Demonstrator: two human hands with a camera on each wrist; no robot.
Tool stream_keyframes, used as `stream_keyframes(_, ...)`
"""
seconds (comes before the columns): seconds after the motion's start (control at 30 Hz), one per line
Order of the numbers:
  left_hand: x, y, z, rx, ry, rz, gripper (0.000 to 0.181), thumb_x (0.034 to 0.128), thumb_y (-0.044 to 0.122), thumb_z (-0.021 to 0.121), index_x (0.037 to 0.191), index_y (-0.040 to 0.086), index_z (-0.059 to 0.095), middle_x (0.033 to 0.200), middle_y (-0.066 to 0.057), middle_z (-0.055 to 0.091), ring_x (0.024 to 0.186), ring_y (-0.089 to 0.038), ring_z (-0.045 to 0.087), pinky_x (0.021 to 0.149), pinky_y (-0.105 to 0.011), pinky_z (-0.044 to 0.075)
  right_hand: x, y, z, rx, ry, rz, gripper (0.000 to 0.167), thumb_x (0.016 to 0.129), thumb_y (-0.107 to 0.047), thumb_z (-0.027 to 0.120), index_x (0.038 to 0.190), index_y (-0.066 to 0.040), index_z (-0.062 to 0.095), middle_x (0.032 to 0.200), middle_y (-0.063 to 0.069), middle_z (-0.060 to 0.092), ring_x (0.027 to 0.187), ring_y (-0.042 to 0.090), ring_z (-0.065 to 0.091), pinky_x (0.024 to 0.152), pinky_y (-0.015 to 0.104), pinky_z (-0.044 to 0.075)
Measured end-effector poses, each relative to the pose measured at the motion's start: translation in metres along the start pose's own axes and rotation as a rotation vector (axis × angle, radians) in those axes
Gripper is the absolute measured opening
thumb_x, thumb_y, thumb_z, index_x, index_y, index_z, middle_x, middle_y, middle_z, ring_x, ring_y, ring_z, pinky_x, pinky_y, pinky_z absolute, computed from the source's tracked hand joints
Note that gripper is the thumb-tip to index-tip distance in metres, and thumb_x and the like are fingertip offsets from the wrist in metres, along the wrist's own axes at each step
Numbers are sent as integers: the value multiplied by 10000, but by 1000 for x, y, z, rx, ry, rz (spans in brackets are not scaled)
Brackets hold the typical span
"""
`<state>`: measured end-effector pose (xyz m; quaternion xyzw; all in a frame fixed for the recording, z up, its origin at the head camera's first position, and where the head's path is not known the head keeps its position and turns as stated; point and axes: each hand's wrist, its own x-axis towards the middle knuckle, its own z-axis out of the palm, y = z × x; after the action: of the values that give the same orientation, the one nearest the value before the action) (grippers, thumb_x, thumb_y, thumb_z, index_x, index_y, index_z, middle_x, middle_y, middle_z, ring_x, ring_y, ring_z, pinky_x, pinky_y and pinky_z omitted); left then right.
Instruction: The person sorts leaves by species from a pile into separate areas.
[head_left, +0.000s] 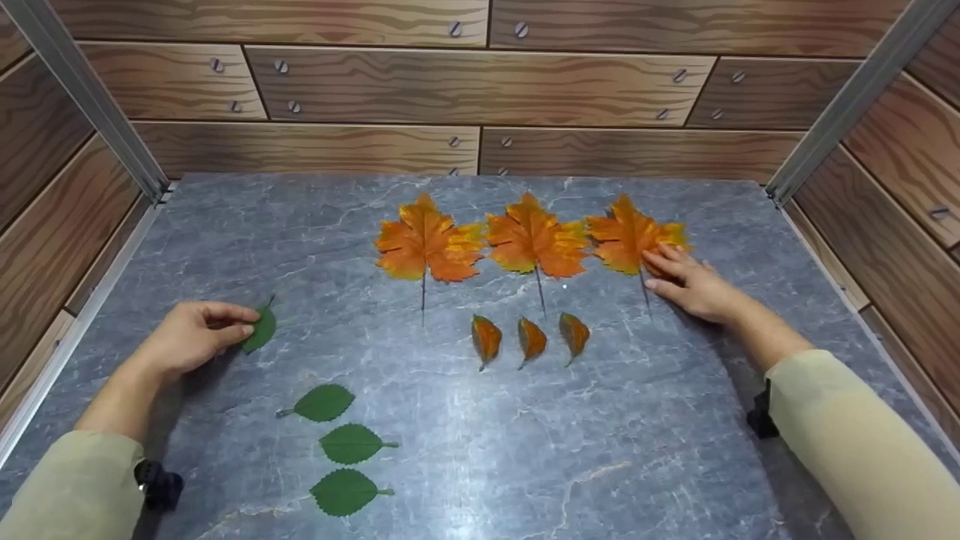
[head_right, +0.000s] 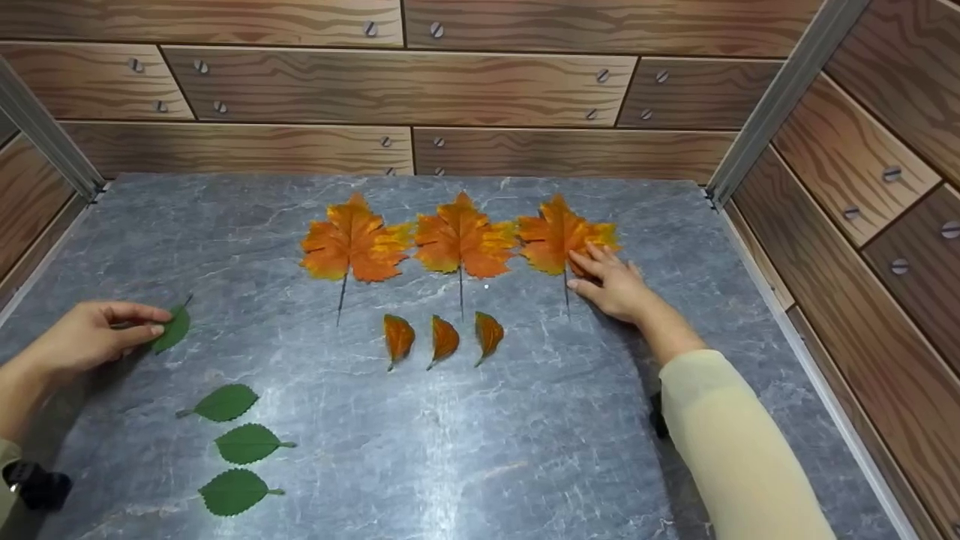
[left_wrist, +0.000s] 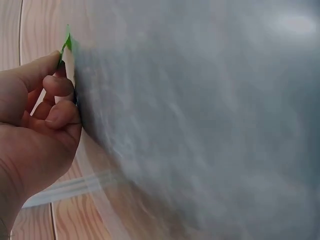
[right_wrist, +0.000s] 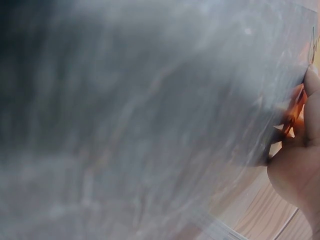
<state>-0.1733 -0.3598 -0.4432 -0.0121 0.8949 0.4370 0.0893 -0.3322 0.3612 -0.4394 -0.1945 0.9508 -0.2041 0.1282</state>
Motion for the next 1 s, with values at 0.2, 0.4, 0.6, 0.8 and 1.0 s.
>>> stream_keyframes(0.2, 0, -1, 2, -15, 13, 7, 350, 1029, 124, 711, 1320, -70, 699, 1215, -173, 711, 816, -97, 585, 637, -258, 515, -1, 2, 0, -11, -5, 9, 696, 1127, -460, 500, 1678, -85, 301, 1744, 260, 66, 1594, 496, -26, 1223, 724, -37)
stream_keyframes(0.4, 2, -3, 2, -21, 20, 4, 351, 1021, 111, 722, 1318, -76, 697, 1045, -57, 708, 799, -90, 567, 627, -241, 498, 0, 1, 0, -17, 5, -9, 692, 1124, -442, 514, 1668, -64, 315, 1732, 285, 93, 1587, 517, -5, 1211, 746, -23)
stream_keyframes(0.6, 3, -2, 4, -28, 20, 18, 362, 1014, 92, 725, 1329, -81, 686, 926, -23, 637, 759, -95, 549, 615, -229, 478, 0, 0, -1, -15, 9, -7, 687, 1123, -438, 519, 1666, -65, 323, 1732, 285, 101, 1591, 509, 5, 1209, 750, -19)
stream_keyframes(0.8, 3, -1, 6, 26, 42, 52, 389, 1015, 103, 721, 1354, -80, 667, 948, -62, 628, 808, -137, 545, 655, -238, 460, 1, 0, -1, -6, 11, -5, 693, 1119, -436, 531, 1665, -61, 325, 1728, 297, 99, 1587, 519, 16, 1198, 767, -12)
stream_keyframes(1.0, -7, 6, 7, 90, 85, 99, 386, 1031, 175, 709, 1359, -28, 685, 1135, -166, 677, 924, -207, 602, 714, -270, 506, 1, -1, -2, -2, 9, -5, 693, 1121, -443, 525, 1667, -66, 323, 1731, 290, 97, 1589, 513, 8, 1208, 752, -16)
